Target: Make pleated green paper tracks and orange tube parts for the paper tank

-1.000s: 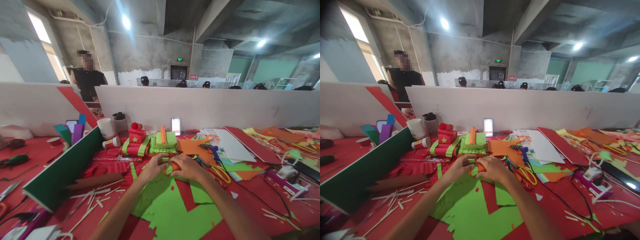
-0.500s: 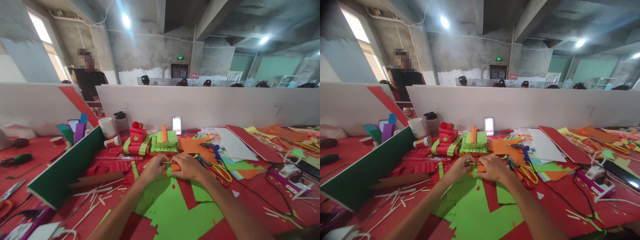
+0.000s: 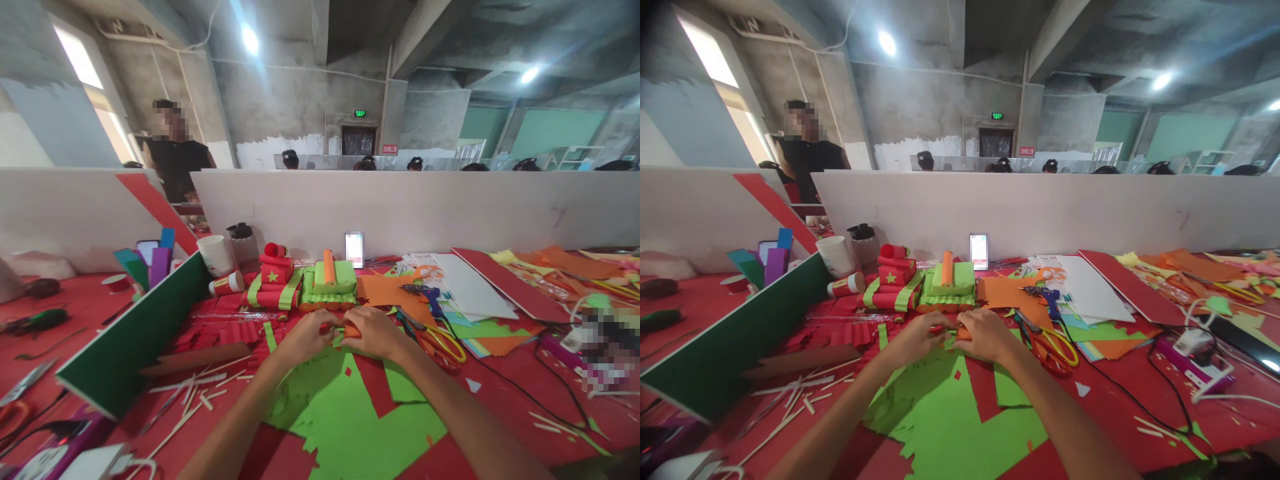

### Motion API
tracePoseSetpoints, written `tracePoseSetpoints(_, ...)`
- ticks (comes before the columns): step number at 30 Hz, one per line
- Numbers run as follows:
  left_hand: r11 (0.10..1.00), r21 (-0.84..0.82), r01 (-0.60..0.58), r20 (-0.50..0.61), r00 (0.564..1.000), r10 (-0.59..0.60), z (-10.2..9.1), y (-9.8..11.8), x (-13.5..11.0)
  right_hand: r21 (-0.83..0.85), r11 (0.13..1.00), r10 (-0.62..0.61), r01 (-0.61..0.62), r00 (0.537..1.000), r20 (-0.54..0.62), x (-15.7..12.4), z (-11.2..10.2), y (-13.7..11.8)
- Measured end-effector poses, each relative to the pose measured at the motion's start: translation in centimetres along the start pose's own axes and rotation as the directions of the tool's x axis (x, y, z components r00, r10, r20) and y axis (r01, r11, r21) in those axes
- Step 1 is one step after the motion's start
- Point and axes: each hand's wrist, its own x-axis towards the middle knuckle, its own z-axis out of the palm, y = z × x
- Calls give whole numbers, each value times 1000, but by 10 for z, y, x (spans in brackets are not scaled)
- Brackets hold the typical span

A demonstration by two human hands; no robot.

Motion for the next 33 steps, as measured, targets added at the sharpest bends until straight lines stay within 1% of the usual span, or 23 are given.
tracePoseSetpoints(6,1000,19,12,30,999,-13,-5,4,-1,26,1000,-4,4,1000,-3,0,-1,0)
tracePoseSetpoints(10,999,37,16,90,996,-20,-6,3,-1,31,1000,2,-2,1000,3,0,-3,0)
tracePoseSetpoints(12,998,56,22,99,995,-27,-5,2,-2,29,1000,2,-2,1000,6,0,-3,0)
tracePoseSetpoints(16,996,92,20,76,997,-27,-5,0,-3,24,1000,6,-6,1000,1,0,-2,1)
tracePoseSetpoints(23,999,53,-9,51,999,6,0,-1,-2,72,997,25,-23,999,-30,0,-4,3)
tracePoseSetpoints(26,999,50,-8,7,1000,8,3,-1,-3,78,997,27,-24,999,-32,0,-5,4)
tracePoseSetpoints(28,998,54,12,-6,1000,-12,5,1,-5,81,997,22,-19,999,-35,0,-4,5)
tracePoseSetpoints(33,996,42,83,8,996,-84,7,5,-5,111,994,-9,17,997,-73,1,-4,5)
